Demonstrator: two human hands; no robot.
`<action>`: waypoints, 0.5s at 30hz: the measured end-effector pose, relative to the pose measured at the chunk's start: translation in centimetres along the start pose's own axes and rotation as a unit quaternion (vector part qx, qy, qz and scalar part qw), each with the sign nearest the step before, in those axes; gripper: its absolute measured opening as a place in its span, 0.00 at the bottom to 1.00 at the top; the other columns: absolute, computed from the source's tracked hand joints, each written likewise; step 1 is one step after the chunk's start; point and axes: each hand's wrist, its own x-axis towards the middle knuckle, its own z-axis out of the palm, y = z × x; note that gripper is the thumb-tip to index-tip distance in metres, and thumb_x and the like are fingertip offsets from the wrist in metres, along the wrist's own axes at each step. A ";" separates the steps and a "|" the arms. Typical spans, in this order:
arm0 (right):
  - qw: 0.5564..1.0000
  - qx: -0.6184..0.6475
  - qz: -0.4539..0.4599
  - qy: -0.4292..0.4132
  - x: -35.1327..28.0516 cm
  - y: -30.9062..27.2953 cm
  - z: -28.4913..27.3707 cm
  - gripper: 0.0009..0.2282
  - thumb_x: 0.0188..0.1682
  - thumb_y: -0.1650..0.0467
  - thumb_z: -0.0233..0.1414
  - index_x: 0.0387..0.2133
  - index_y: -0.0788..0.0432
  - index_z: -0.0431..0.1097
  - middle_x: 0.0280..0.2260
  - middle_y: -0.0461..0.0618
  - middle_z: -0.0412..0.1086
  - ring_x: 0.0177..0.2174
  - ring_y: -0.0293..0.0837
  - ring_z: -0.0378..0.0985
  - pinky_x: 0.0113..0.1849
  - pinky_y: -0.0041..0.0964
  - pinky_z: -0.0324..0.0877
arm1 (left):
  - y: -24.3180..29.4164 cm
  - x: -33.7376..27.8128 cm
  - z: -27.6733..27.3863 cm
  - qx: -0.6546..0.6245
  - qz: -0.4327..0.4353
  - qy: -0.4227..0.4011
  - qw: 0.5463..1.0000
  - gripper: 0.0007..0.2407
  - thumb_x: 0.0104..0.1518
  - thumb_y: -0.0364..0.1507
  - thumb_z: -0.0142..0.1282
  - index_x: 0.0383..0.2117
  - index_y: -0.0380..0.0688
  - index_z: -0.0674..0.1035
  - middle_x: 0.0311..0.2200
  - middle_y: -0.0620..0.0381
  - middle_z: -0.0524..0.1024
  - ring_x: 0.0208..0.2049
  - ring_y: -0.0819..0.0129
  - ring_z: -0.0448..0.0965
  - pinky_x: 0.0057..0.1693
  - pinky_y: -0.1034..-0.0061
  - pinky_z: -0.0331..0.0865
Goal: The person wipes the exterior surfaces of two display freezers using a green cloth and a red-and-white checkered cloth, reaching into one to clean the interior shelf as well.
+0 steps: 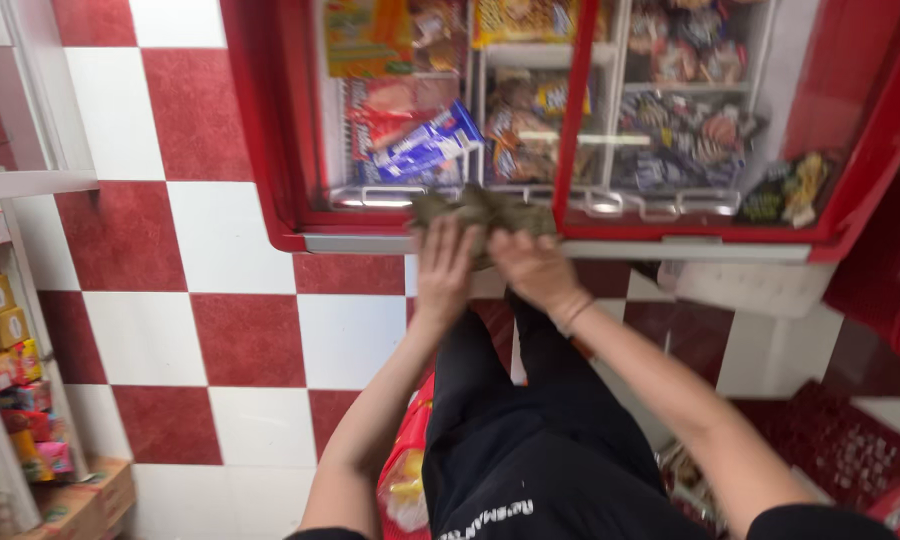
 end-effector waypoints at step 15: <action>0.961 -0.067 0.258 -0.078 -30.4 18.7 4.1 0.20 0.46 0.60 0.62 0.51 0.50 0.74 0.61 0.38 0.65 0.57 0.47 0.59 0.54 0.51 0.56 | 29.0 11.9 11.2 -0.130 0.176 -0.114 0.969 0.35 0.55 0.46 0.56 0.70 0.52 0.59 0.69 0.58 0.62 0.72 0.61 0.57 0.76 0.48 0.48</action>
